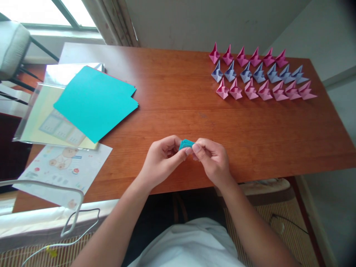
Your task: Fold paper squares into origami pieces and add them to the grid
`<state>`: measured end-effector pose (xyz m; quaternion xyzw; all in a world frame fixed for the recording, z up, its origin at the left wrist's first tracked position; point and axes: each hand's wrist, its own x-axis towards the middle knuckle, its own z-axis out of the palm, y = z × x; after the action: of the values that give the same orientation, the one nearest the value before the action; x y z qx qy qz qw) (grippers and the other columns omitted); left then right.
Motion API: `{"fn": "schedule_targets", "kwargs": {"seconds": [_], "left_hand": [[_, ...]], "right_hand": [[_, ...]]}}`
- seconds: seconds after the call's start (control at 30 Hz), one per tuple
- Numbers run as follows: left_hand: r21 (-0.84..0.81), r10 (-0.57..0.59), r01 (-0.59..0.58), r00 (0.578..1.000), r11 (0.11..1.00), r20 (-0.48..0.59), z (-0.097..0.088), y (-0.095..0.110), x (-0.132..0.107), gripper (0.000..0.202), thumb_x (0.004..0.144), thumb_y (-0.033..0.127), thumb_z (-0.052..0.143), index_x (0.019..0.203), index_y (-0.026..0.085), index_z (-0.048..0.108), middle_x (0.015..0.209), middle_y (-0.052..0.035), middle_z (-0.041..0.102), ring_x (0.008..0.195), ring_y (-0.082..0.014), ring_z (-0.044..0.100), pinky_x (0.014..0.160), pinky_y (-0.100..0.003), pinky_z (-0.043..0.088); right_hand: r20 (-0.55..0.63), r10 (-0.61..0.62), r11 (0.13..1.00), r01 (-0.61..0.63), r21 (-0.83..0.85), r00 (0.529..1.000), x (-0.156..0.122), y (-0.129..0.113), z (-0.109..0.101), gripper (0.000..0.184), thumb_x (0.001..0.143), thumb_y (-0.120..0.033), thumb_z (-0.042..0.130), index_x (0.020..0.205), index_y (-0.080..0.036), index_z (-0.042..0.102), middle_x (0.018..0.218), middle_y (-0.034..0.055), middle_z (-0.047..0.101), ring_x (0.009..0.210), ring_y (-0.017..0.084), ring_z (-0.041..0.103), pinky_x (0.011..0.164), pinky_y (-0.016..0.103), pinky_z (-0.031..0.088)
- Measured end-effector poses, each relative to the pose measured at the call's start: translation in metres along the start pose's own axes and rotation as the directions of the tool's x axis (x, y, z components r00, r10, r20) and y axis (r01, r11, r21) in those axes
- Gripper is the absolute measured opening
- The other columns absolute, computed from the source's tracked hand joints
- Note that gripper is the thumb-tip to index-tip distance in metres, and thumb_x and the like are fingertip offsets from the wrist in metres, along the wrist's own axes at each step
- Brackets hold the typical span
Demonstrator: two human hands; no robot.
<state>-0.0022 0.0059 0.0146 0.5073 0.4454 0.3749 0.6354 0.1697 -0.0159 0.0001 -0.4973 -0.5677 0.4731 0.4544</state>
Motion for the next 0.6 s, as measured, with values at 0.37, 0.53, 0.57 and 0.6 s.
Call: {"fn": "schedule_targets", "kwargs": {"seconds": [0.37, 0.53, 0.57, 0.6], "left_hand": [[0.112, 0.132, -0.129, 0.991, 0.985, -0.026, -0.0044, -0.0066, -0.0045, 0.03, 0.091, 0.036, 0.073, 0.071, 0.016, 0.061, 0.063, 0.0009, 0.059, 0.058, -0.0101, 0.049, 0.053, -0.024, 0.036], [0.15, 0.119, -0.118, 0.993, 0.982, 0.001, -0.0012, -0.0041, -0.0023, 0.033, 0.095, 0.035, 0.066, 0.069, 0.016, 0.058, 0.063, 0.0001, 0.058, 0.059, -0.011, 0.049, 0.054, -0.025, 0.035], [0.155, 0.119, -0.119, 0.993, 0.981, 0.011, -0.0006, -0.0042, -0.0017, 0.032, 0.095, 0.035, 0.065, 0.069, 0.016, 0.059, 0.064, -0.0004, 0.058, 0.06, -0.0115, 0.05, 0.055, -0.026, 0.036], [0.155, 0.124, -0.124, 0.992, 0.98, 0.015, -0.0002, -0.0048, -0.0013, 0.031, 0.095, 0.034, 0.064, 0.071, 0.016, 0.06, 0.065, -0.001, 0.06, 0.061, -0.0121, 0.052, 0.056, -0.026, 0.038]], "right_hand": [[-0.01, 0.027, 0.99, -0.025, 0.136, 1.0, 0.0004, 0.0026, -0.0014, 0.031, 0.101, -0.035, 0.059, 0.073, -0.021, 0.064, 0.069, -0.0027, 0.059, 0.065, 0.011, 0.054, 0.062, 0.027, 0.041], [-0.05, 0.029, 0.991, -0.022, 0.135, 0.998, 0.0018, 0.004, 0.0003, 0.021, 0.099, -0.032, 0.061, 0.081, -0.022, 0.065, 0.071, -0.0038, 0.058, 0.065, 0.01, 0.052, 0.061, 0.026, 0.041], [-0.052, 0.028, 0.992, -0.021, 0.125, 0.998, 0.0018, 0.0044, 0.0003, 0.021, 0.099, -0.032, 0.062, 0.081, -0.022, 0.065, 0.07, -0.0039, 0.058, 0.064, 0.011, 0.051, 0.06, 0.026, 0.04], [-0.051, 0.027, 0.994, -0.021, 0.111, 0.998, 0.0017, 0.0046, 0.0, 0.021, 0.099, -0.032, 0.062, 0.08, -0.022, 0.065, 0.07, -0.0039, 0.057, 0.064, 0.011, 0.051, 0.06, 0.026, 0.04]]}}
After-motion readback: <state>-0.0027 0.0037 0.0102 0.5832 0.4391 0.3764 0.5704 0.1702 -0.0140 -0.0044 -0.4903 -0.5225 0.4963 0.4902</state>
